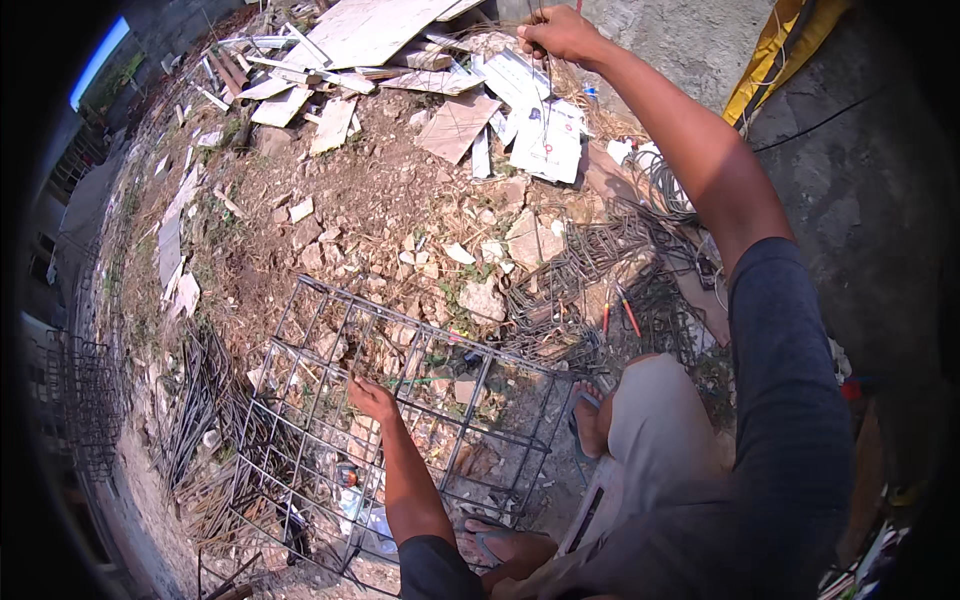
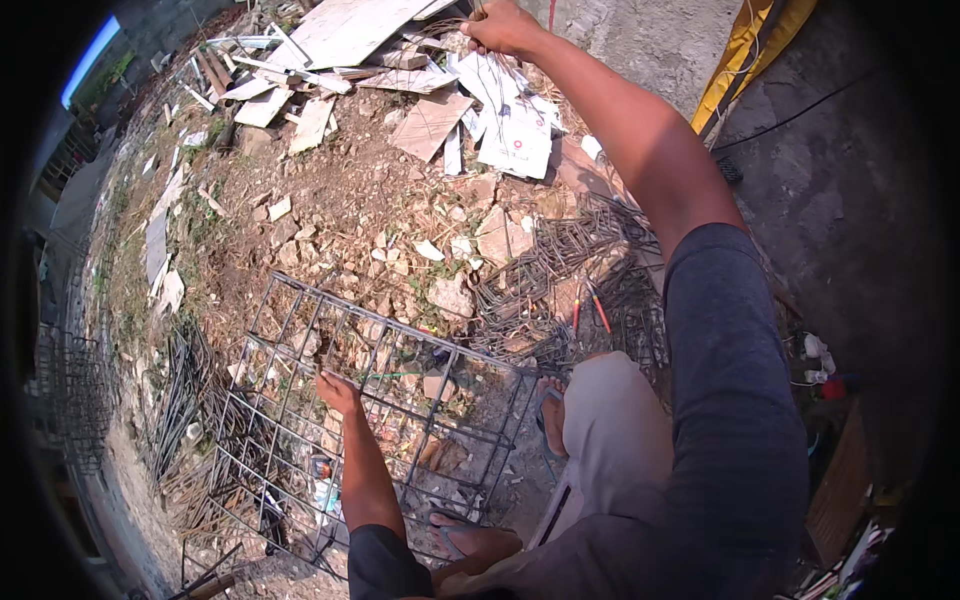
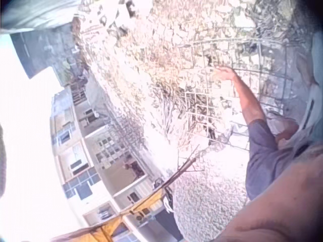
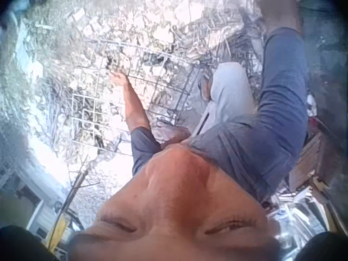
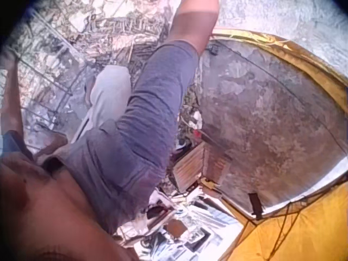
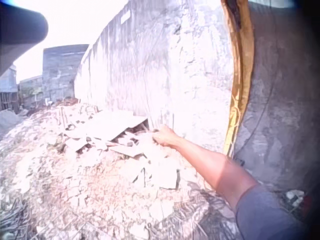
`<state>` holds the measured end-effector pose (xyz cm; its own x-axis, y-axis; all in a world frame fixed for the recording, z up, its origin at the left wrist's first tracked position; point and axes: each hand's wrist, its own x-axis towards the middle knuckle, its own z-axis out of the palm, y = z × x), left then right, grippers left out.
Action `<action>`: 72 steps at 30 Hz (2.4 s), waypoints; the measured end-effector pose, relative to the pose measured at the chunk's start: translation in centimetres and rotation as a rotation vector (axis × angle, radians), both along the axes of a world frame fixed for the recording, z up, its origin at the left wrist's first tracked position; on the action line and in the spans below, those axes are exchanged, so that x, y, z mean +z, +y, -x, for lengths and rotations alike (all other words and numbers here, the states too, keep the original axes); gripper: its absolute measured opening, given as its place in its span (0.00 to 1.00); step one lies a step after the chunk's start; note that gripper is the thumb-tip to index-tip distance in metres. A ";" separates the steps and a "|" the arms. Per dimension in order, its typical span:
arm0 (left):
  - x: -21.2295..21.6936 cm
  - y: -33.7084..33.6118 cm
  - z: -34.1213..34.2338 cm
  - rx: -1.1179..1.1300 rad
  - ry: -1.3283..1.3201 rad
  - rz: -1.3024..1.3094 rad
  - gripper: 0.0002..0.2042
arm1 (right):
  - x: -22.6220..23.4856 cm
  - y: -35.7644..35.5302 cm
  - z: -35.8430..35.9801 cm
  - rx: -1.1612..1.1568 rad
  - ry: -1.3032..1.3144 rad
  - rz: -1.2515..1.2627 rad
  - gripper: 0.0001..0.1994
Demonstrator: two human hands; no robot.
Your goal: The person sits on the ground and uses pliers to twist wire ties around the intersections of a metal grid frame. They repeatedly pick up ties, wrap them around the grid, and twist them to secure the structure.
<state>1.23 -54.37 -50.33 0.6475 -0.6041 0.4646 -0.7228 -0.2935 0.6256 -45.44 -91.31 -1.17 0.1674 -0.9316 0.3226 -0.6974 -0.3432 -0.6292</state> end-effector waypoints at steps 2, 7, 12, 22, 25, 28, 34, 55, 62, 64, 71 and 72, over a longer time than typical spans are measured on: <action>3.7 0.6 2.9 0.006 0.143 -0.139 0.23 | 4.0 6.0 7.9 -0.118 0.073 -0.050 0.15; 18.3 -3.1 19.9 -0.511 1.038 0.058 0.21 | 2.2 20.7 27.2 -0.259 -0.086 -0.217 0.13; 28.8 -0.5 29.3 -0.566 1.475 -0.032 0.18 | -15.1 35.5 40.2 -0.692 -0.223 -0.671 0.07; 29.8 -0.4 37.3 -0.671 1.631 -0.146 0.12 | -21.7 56.0 48.3 -0.870 -0.786 -0.248 0.11; 31.1 1.0 44.5 -0.772 1.677 -0.242 0.13 | -13.7 57.9 52.0 -0.799 -0.765 -0.081 0.12; 32.3 3.1 51.9 -0.803 1.647 -0.338 0.15 | -7.3 59.7 55.0 -0.693 -0.816 0.109 0.13; 29.0 6.2 58.0 -0.865 1.594 -0.490 0.16 | -2.4 64.2 56.3 -0.486 -1.166 0.301 0.13; 23.5 10.0 52.7 -0.774 1.240 -0.582 0.15 | -42.6 69.0 63.9 -1.471 -1.499 -0.295 0.10; 22.5 9.6 52.3 -0.753 1.262 -0.570 0.16 | -32.8 70.8 69.5 -1.206 -1.006 -0.175 0.08; 23.2 9.4 51.8 -0.735 1.208 -0.566 0.16 | -26.2 70.3 70.1 -1.206 -0.819 -0.177 0.08; 23.7 9.3 54.9 -0.826 1.206 -0.589 0.15 | -3.8 76.0 71.4 -1.189 -0.341 -0.176 0.11; 23.9 9.3 54.9 -0.833 1.197 -0.580 0.15 | -1.4 75.7 69.8 -1.254 -0.299 -0.166 0.12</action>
